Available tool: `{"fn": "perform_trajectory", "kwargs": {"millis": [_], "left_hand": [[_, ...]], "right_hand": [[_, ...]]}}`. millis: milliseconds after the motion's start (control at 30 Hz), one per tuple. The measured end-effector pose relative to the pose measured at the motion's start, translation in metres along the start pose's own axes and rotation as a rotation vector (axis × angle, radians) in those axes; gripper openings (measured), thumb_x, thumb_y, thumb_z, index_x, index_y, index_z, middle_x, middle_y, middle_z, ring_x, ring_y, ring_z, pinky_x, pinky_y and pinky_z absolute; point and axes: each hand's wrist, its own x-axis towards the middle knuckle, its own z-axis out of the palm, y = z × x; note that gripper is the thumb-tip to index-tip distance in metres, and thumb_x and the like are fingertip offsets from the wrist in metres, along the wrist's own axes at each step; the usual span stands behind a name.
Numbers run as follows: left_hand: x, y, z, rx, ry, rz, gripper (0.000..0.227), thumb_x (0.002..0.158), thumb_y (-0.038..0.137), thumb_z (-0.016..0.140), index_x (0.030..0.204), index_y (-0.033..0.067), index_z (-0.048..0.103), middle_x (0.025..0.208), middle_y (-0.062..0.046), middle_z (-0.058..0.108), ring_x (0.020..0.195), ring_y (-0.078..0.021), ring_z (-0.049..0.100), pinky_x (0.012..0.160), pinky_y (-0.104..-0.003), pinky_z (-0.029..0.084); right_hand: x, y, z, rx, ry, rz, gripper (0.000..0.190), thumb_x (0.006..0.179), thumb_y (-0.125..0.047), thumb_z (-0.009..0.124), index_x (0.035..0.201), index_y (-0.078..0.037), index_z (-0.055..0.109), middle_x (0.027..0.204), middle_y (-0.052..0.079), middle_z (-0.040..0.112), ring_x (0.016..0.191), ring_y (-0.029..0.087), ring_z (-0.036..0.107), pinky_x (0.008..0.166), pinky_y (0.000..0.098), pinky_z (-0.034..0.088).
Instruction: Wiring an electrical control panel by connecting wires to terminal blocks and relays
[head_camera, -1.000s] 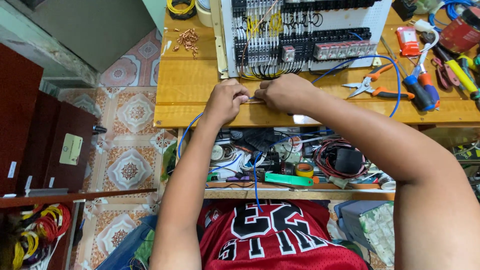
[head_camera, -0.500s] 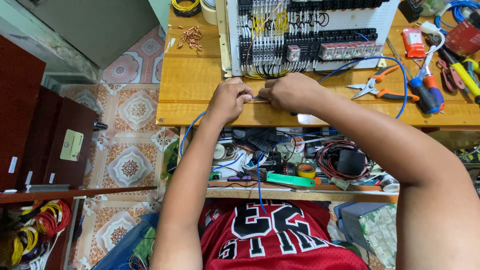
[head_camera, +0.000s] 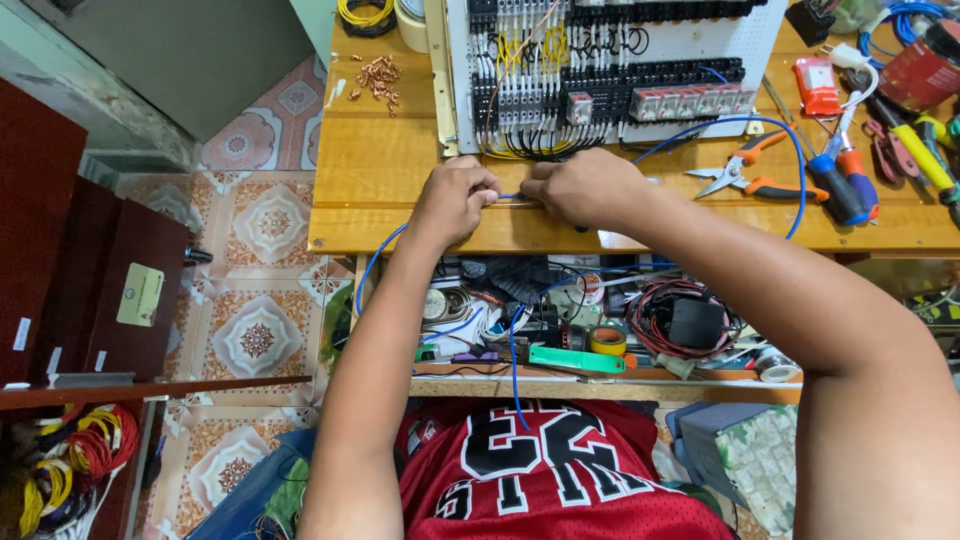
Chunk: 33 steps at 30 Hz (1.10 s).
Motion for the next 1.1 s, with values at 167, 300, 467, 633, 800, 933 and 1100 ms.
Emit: {"fn": "perform_trajectory", "kwargs": {"millis": [167, 300, 467, 633, 800, 933, 1100], "left_hand": [[0.000, 0.001, -0.001, 0.005, -0.016, 0.002, 0.005, 0.088, 0.009, 0.075, 0.085, 0.0135, 0.075, 0.082, -0.011, 0.065, 0.085, -0.0364, 0.064, 0.083, -0.046, 0.053], [0.002, 0.002, -0.001, 0.012, -0.029, -0.013, 0.005, 0.088, 0.009, 0.075, 0.085, 0.0136, 0.075, 0.083, -0.011, 0.066, 0.087, -0.0362, 0.065, 0.085, -0.045, 0.053], [0.003, 0.002, -0.004, 0.003, -0.036, -0.006, 0.006, 0.089, 0.010, 0.074, 0.085, 0.0142, 0.075, 0.082, -0.011, 0.066, 0.087, -0.0365, 0.065, 0.085, -0.045, 0.053], [0.003, 0.000, -0.002, -0.002, -0.031, 0.007, 0.006, 0.088, 0.007, 0.075, 0.085, 0.0128, 0.075, 0.081, -0.012, 0.065, 0.085, -0.0377, 0.065, 0.083, -0.046, 0.053], [0.002, -0.003, -0.001, -0.011, -0.023, 0.019, 0.006, 0.088, 0.008, 0.075, 0.086, 0.0137, 0.075, 0.081, -0.011, 0.066, 0.085, -0.0367, 0.065, 0.083, -0.045, 0.053], [0.002, -0.003, 0.000, -0.018, -0.013, 0.017, 0.006, 0.087, 0.008, 0.076, 0.086, 0.0137, 0.076, 0.082, -0.011, 0.066, 0.086, -0.0369, 0.065, 0.084, -0.045, 0.053], [0.001, -0.001, 0.000, -0.017, -0.015, -0.002, 0.007, 0.088, 0.007, 0.075, 0.087, 0.0140, 0.076, 0.083, -0.010, 0.067, 0.086, -0.0361, 0.065, 0.085, -0.044, 0.053]], "right_hand": [[-0.002, -0.002, -0.001, 0.020, -0.008, 0.008, 0.022, 0.095, -0.025, 0.051, 0.104, -0.021, 0.071, 0.090, -0.003, 0.063, 0.060, 0.029, 0.070, 0.054, 0.0453, 0.060], [-0.002, -0.001, 0.000, 0.008, -0.021, 0.026, 0.026, 0.095, -0.023, 0.051, 0.107, -0.022, 0.074, 0.089, -0.004, 0.064, 0.055, 0.027, 0.070, 0.050, 0.0446, 0.060], [-0.006, 0.001, 0.004, 0.000, -0.032, 0.042, 0.027, 0.094, -0.024, 0.051, 0.110, -0.022, 0.073, 0.090, -0.002, 0.063, 0.056, 0.032, 0.070, 0.053, 0.0492, 0.060], [-0.011, -0.001, 0.003, -0.029, -0.018, 0.049, 0.023, 0.093, -0.026, 0.050, 0.105, -0.025, 0.069, 0.088, -0.004, 0.057, 0.057, 0.031, 0.069, 0.052, 0.0476, 0.059], [-0.013, -0.002, 0.000, -0.038, 0.000, 0.072, 0.020, 0.094, -0.028, 0.049, 0.103, -0.028, 0.067, 0.089, -0.004, 0.057, 0.058, 0.030, 0.069, 0.054, 0.0462, 0.060], [-0.017, 0.001, 0.002, -0.033, 0.017, 0.075, 0.020, 0.093, -0.026, 0.050, 0.104, -0.026, 0.067, 0.091, -0.005, 0.056, 0.057, 0.030, 0.068, 0.053, 0.0456, 0.060], [-0.021, -0.002, 0.004, -0.072, 0.083, 0.047, 0.023, 0.095, -0.027, 0.049, 0.112, -0.031, 0.062, 0.092, -0.006, 0.054, 0.064, 0.027, 0.069, 0.053, 0.0438, 0.059]]}}
